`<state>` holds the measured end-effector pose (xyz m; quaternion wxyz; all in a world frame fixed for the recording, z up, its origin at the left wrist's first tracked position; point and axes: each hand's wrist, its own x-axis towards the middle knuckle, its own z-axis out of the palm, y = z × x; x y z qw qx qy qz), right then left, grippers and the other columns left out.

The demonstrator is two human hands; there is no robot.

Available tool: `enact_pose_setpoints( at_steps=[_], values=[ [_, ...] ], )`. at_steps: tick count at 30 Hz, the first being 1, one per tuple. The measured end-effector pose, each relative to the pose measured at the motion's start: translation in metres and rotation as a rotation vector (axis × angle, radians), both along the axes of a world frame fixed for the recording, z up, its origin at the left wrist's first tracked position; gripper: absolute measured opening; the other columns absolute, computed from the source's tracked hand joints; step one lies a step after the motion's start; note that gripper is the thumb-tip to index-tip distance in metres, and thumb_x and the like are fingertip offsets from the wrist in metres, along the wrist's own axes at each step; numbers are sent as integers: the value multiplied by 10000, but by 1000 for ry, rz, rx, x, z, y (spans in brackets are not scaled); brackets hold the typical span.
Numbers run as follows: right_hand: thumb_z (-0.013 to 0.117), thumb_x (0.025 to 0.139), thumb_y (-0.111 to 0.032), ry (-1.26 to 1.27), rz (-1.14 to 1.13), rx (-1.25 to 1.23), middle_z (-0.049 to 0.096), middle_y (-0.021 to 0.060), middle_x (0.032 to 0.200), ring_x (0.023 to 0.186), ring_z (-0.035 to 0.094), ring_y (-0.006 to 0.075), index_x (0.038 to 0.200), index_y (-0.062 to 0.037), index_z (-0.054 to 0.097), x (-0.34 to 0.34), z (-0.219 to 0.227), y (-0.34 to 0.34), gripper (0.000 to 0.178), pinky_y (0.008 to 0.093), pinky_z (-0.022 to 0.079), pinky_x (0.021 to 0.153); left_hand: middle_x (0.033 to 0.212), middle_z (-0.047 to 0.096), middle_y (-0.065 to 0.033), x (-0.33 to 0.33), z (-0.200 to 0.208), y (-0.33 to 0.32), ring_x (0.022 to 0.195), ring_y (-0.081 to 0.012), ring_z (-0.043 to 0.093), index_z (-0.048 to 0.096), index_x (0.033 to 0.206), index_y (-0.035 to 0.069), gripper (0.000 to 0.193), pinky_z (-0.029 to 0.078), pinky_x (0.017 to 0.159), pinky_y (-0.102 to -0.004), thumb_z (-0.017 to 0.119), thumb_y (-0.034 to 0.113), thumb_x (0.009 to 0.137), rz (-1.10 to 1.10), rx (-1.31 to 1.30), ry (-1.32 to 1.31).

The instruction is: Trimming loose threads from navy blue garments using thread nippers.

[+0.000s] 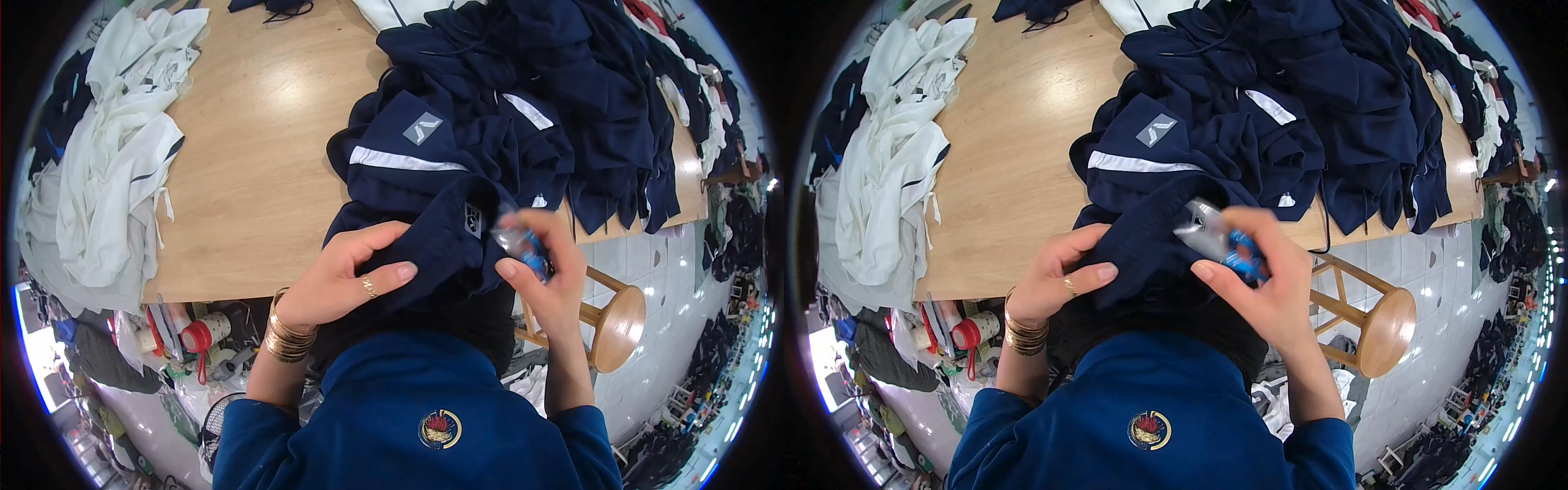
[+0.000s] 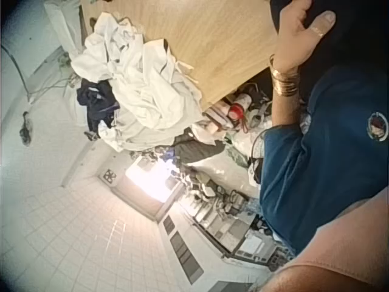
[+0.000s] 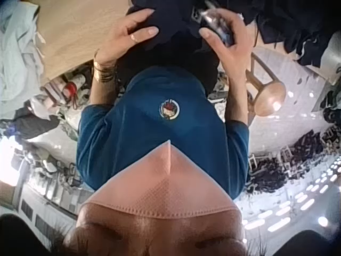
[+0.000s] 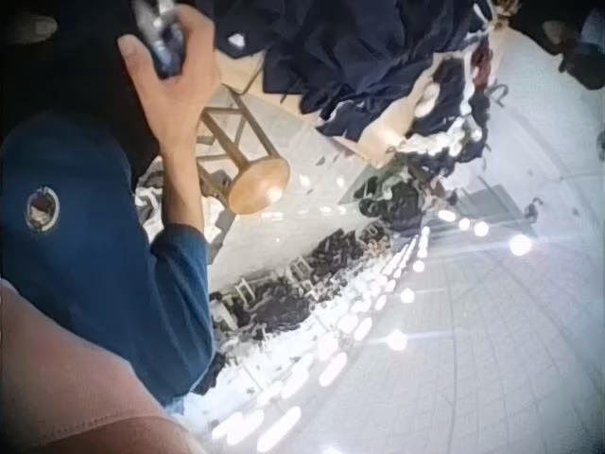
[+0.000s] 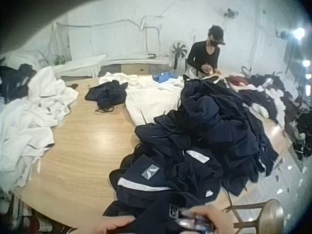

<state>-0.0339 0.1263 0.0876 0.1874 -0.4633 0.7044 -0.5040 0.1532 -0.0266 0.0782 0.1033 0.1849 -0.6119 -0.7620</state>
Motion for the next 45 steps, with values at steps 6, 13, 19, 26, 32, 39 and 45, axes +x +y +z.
enact_pose_setpoints(
  at_steps=[6, 13, 19, 26, 32, 39, 45],
  values=[
    [753, 631, -135, 324, -63, 82, 486, 52, 757, 681, 551, 220, 1234, -102, 468, -17, -49, -22, 667, 275, 433, 607, 1004, 615, -57, 24, -11, -9, 900, -101, 561, 549, 1119, -50, 326, 444, 807, -234, 595, 80, 824, 59, 191, 25],
    [617, 684, 25, -336, -190, 233, 617, 24, 809, 767, 598, 125, 863, -6, 641, -53, -36, -5, 184, 211, 430, 726, 823, 618, -27, 51, -6, -24, 749, -71, 556, 595, 937, -42, 199, 428, 698, -195, 605, 101, 800, 291, 216, -16],
    [540, 589, 1, -853, -276, -3, 623, 84, 758, 680, 596, 148, 813, 36, 617, -62, 4, -2, 239, 219, 464, 693, 749, 602, -29, 58, -1, -31, 673, -66, 537, 590, 831, -33, 148, 416, 635, -189, 584, 107, 781, 348, 285, 10],
    [528, 582, -71, -868, -218, 34, 600, 51, 681, 588, 538, 119, 744, 10, 598, -78, 7, 9, 194, 189, 424, 595, 717, 588, -27, 59, -2, -28, 624, -65, 519, 576, 784, -23, 138, 396, 586, -186, 584, 113, 763, 367, 249, 15],
    [531, 572, -70, -824, -272, 33, 591, 44, 670, 585, 535, 117, 734, -1, 596, -75, 18, 8, 187, 184, 422, 597, 710, 586, -27, 62, 4, -29, 619, -62, 516, 572, 774, -18, 132, 396, 583, -184, 591, 111, 756, 377, 252, 27],
    [541, 575, -96, -854, -255, 57, 592, 55, 716, 652, 555, 144, 795, -3, 603, -74, 18, 8, 246, 227, 457, 662, 738, 597, -37, 55, 7, -31, 702, -111, 563, 589, 856, -21, 164, 433, 669, -210, 605, 128, 790, 276, 188, -25],
    [599, 564, -42, -994, -350, 11, 565, 49, 767, 689, 551, 154, 817, -32, 539, -38, 33, -22, 260, 259, 462, 723, 1145, 547, -115, -14, -20, -17, 1033, -226, 534, 493, 1192, 49, 411, 403, 904, -321, 609, 237, 845, 18, -532, -14]
  ],
)
